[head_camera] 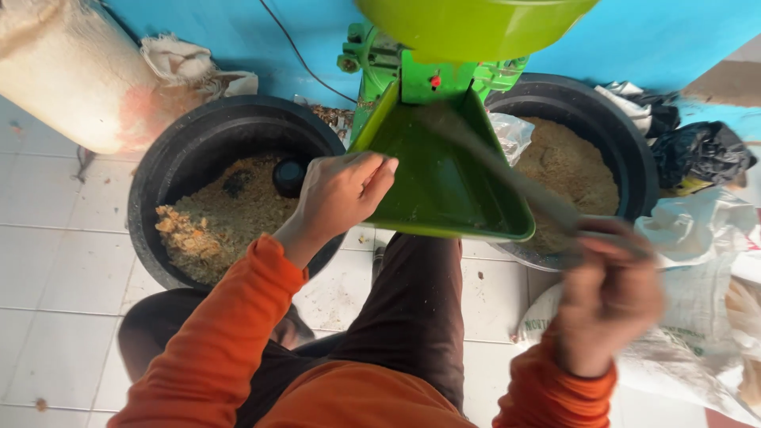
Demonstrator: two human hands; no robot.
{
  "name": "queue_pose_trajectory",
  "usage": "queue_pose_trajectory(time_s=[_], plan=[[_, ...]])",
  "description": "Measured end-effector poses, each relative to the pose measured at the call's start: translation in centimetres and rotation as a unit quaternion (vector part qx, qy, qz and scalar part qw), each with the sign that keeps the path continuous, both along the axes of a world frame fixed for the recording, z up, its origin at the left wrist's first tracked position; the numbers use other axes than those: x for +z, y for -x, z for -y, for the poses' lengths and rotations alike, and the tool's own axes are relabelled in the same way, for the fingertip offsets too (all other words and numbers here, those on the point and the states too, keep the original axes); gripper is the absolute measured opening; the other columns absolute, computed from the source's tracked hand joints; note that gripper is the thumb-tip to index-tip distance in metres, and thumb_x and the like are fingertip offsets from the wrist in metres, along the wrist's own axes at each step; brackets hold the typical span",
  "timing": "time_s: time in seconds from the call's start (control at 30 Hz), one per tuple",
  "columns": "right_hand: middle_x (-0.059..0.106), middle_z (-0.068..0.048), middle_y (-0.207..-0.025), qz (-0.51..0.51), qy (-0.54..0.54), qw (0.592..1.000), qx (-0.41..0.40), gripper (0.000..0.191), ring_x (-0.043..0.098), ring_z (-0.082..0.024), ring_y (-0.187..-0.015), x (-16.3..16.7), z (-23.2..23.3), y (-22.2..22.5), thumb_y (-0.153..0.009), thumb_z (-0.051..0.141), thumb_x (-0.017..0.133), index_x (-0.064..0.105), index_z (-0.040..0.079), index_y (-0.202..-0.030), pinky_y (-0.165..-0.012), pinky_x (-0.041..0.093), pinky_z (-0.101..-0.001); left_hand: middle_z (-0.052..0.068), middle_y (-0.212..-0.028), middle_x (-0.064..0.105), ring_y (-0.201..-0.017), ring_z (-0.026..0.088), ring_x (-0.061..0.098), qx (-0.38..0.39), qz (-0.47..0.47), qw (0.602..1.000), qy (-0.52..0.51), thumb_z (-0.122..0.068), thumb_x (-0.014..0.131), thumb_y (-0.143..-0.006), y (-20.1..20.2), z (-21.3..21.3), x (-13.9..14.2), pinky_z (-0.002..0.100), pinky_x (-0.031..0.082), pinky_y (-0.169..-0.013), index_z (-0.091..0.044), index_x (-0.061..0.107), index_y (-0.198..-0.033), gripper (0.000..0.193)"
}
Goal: The person sits on the floor operating a green grain mill, guiding material from the discharge tray into the machine and using a scoop to move freshly ground grain from the tray into a large black basin. They stir the ground grain in the basin, pour more material into the mill, and finally scoop ground grain from a basin into a plastic bag.
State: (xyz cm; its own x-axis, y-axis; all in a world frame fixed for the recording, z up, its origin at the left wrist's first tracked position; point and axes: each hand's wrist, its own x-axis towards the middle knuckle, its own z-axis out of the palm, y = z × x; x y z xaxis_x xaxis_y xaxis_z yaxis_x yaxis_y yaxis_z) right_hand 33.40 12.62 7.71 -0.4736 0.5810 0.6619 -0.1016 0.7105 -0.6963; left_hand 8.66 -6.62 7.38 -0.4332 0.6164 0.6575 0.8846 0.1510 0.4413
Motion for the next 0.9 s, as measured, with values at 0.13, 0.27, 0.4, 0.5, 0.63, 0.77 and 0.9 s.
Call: queue_pose_trajectory(time_s=[0.13, 0.27, 0.4, 0.5, 0.63, 0.77, 0.9], plan=[[0.071, -0.016, -0.117, -0.11, 0.127, 0.985, 0.04, 0.008, 0.066, -0.013, -0.087, 0.2, -1.4, -1.3, -0.108, -0.006, 0.059, 0.059, 0.002, -0.11, -0.082, 0.055, -0.0238, 0.007, -0.067, 0.063, -0.054, 0.025, 0.061, 0.009, -0.027, 0.998, -0.048, -0.013, 0.071, -0.1, 0.1, -0.4, -0.5, 0.036, 0.045, -0.05, -0.005, 0.06, -0.076, 0.028], [0.071, -0.018, -0.12, -0.115, 0.177, 0.967, 0.141, 0.008, 0.067, -0.016, -0.091, -2.8, -4.4, 2.5, -0.109, -0.007, 0.059, 0.059, 0.0, -0.114, -0.084, 0.056, -0.025, 0.007, -0.073, 0.066, -0.058, 0.022, 0.064, -0.017, 0.023, 0.992, -0.123, -0.013, 0.069, -0.101, 0.1, 0.1, -0.6, 0.034, 0.049, -0.053, -0.004, 0.065, -0.085, 0.019], [0.071, -0.019, -0.122, -0.125, 0.237, 0.938, 0.22, 0.007, 0.069, -0.018, -0.097, -5.1, -8.1, 6.9, -0.113, -0.006, 0.062, 0.059, 0.0, -0.114, -0.087, 0.057, -0.0266, 0.008, -0.084, 0.071, -0.069, 0.022, 0.07, 0.001, 0.053, 0.978, -0.2, -0.014, 0.065, -0.105, 0.3, 3.2, -2.3, 0.032, 0.054, -0.061, -0.004, 0.07, -0.101, 0.012], [0.069, -0.015, -0.131, -0.055, 0.232, 0.955, 0.175, 0.016, 0.07, -0.018, -0.103, -5.2, -9.7, 8.5, -0.113, -0.004, 0.064, 0.058, 0.003, -0.127, -0.092, 0.059, -0.0301, 0.009, -0.085, 0.073, -0.068, 0.021, 0.071, 0.082, 0.073, 0.978, -0.176, -0.013, 0.065, -0.105, 1.1, 8.1, -5.8, 0.033, 0.053, -0.061, -0.005, 0.073, -0.098, 0.013], [0.067, -0.008, -0.119, -0.002, 0.287, 0.941, 0.18, 0.029, 0.07, -0.014, -0.101, -5.0, -10.2, 8.5, -0.106, 0.005, 0.063, 0.056, 0.008, -0.134, -0.092, 0.058, -0.0248, 0.009, -0.093, 0.079, -0.08, 0.015, 0.078, 0.176, 0.206, 0.945, -0.182, -0.014, 0.061, -0.108, 4.2, 15.8, -11.5, 0.027, 0.063, -0.069, 0.0, 0.073, -0.112, 0.019], [0.06, -0.008, -0.109, 0.069, 0.185, 0.971, 0.137, 0.016, 0.06, -0.018, -0.094, -7.8, -9.4, 5.2, -0.117, 0.016, 0.052, 0.056, 0.003, -0.125, -0.083, 0.052, -0.026, 0.009, -0.093, 0.078, -0.079, 0.014, 0.077, 0.269, 0.317, 0.881, -0.228, -0.014, 0.056, -0.109, 6.0, 22.6, -15.7, 0.026, 0.064, -0.07, 0.0, 0.072, -0.112, 0.022], [0.065, -0.016, -0.098, 0.165, 0.159, 0.973, -0.02, 0.022, 0.063, -0.019, -0.08, -14.4, -7.3, 2.7, -0.118, 0.02, 0.053, 0.062, 0.0, -0.124, -0.073, 0.053, -0.0302, 0.007, -0.091, 0.078, -0.076, 0.012, 0.075, 0.391, 0.489, 0.741, -0.243, -0.02, 0.059, -0.105, 8.7, 26.4, -18.3, 0.027, 0.06, -0.068, -0.001, 0.074, -0.112, 0.024]])
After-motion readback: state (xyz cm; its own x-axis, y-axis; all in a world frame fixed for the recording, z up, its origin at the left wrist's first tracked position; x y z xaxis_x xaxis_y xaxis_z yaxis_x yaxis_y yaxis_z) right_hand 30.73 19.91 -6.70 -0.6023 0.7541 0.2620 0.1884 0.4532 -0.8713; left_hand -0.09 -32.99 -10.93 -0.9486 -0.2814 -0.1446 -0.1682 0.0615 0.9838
